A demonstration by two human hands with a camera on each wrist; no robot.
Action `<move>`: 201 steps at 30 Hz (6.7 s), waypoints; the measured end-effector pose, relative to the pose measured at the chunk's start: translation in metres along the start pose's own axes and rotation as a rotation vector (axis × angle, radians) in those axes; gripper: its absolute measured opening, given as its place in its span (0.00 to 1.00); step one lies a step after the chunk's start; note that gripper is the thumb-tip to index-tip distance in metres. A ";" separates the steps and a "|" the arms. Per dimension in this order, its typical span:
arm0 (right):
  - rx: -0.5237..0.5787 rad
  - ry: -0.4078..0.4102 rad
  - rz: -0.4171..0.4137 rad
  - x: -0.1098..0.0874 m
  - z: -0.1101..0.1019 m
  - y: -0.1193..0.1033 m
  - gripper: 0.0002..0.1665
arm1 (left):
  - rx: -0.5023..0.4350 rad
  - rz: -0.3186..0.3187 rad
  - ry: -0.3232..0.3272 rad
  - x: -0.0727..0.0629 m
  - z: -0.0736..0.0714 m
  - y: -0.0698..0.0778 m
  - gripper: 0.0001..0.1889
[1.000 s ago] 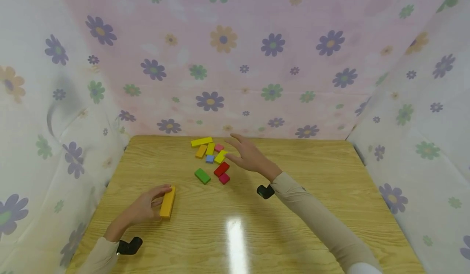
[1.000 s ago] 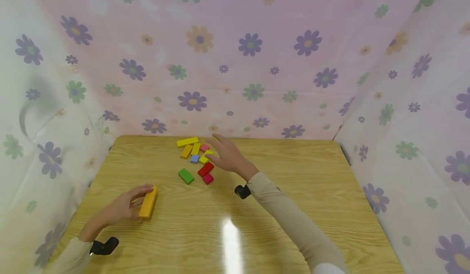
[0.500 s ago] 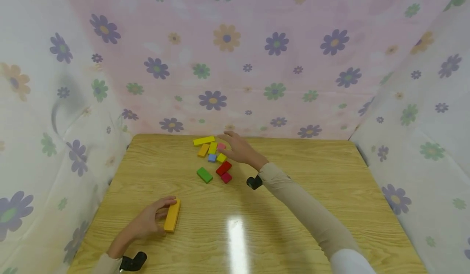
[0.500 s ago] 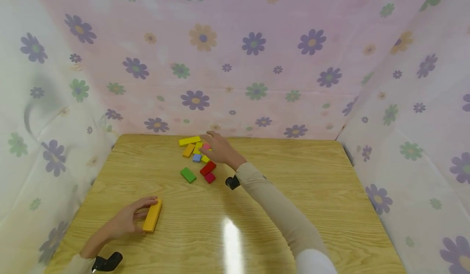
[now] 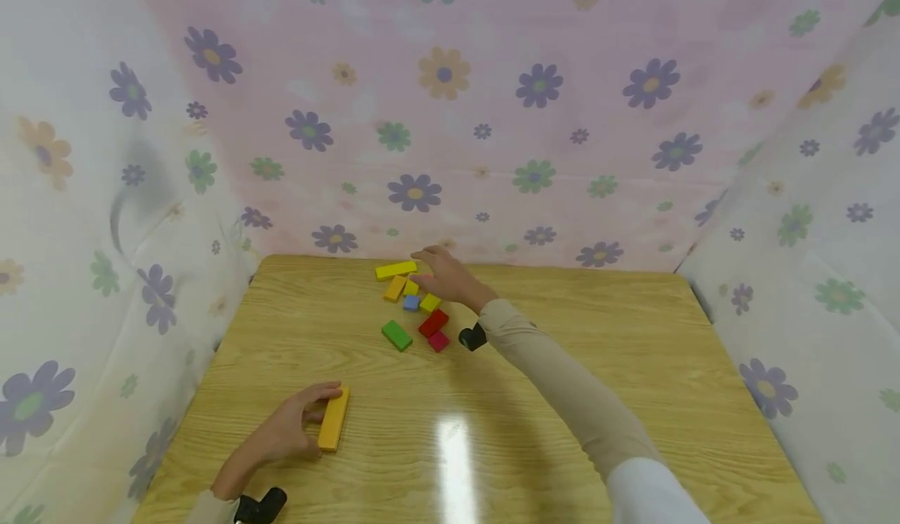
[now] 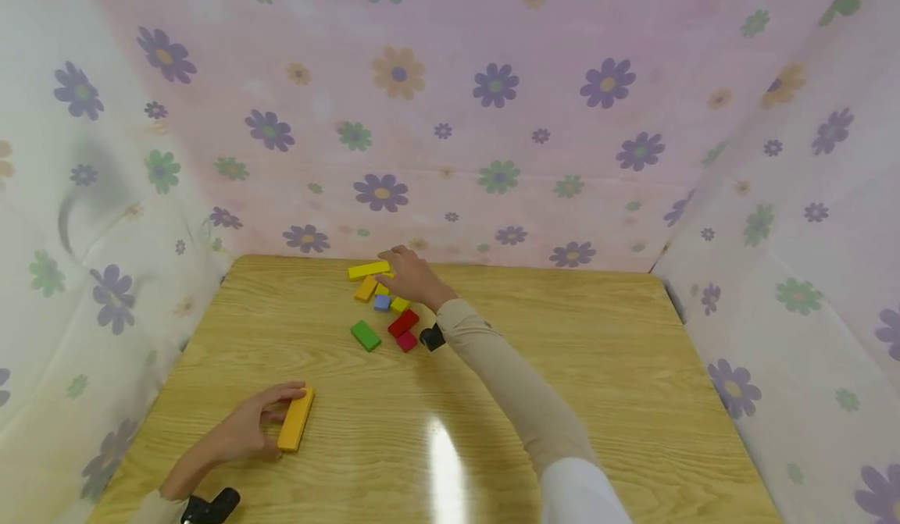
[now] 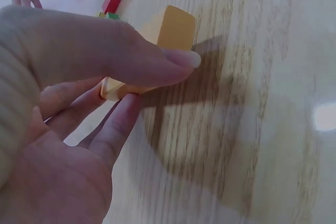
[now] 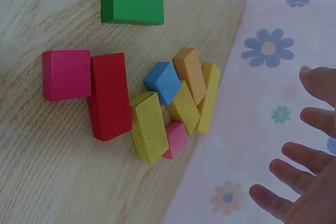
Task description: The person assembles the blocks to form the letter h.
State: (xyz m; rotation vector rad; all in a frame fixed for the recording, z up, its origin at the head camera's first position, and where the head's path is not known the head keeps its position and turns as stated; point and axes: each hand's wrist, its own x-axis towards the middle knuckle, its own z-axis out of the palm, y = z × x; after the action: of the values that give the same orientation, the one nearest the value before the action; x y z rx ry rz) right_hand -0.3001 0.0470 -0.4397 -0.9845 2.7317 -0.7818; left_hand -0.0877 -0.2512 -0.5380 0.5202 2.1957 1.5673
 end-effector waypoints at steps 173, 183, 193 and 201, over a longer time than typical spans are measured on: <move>0.042 -0.157 -0.099 0.009 0.076 -0.068 0.35 | 0.093 -0.160 0.268 -0.010 0.039 -0.007 0.37; 0.020 -0.159 -0.131 -0.001 0.085 -0.075 0.35 | 0.122 -0.169 0.259 -0.011 0.037 -0.005 0.37; 0.017 -0.168 -0.151 -0.009 0.101 -0.076 0.35 | 0.140 -0.157 0.265 -0.012 0.036 0.000 0.36; 0.040 -0.185 -0.137 -0.012 0.117 -0.078 0.36 | 0.129 -0.144 0.274 -0.014 0.039 0.000 0.37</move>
State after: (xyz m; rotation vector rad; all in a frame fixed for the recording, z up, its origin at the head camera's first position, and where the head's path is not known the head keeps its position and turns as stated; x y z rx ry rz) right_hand -0.2135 -0.0463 -0.5001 -1.1815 2.5045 -0.7223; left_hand -0.0557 -0.2274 -0.5477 0.1851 2.4878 1.5029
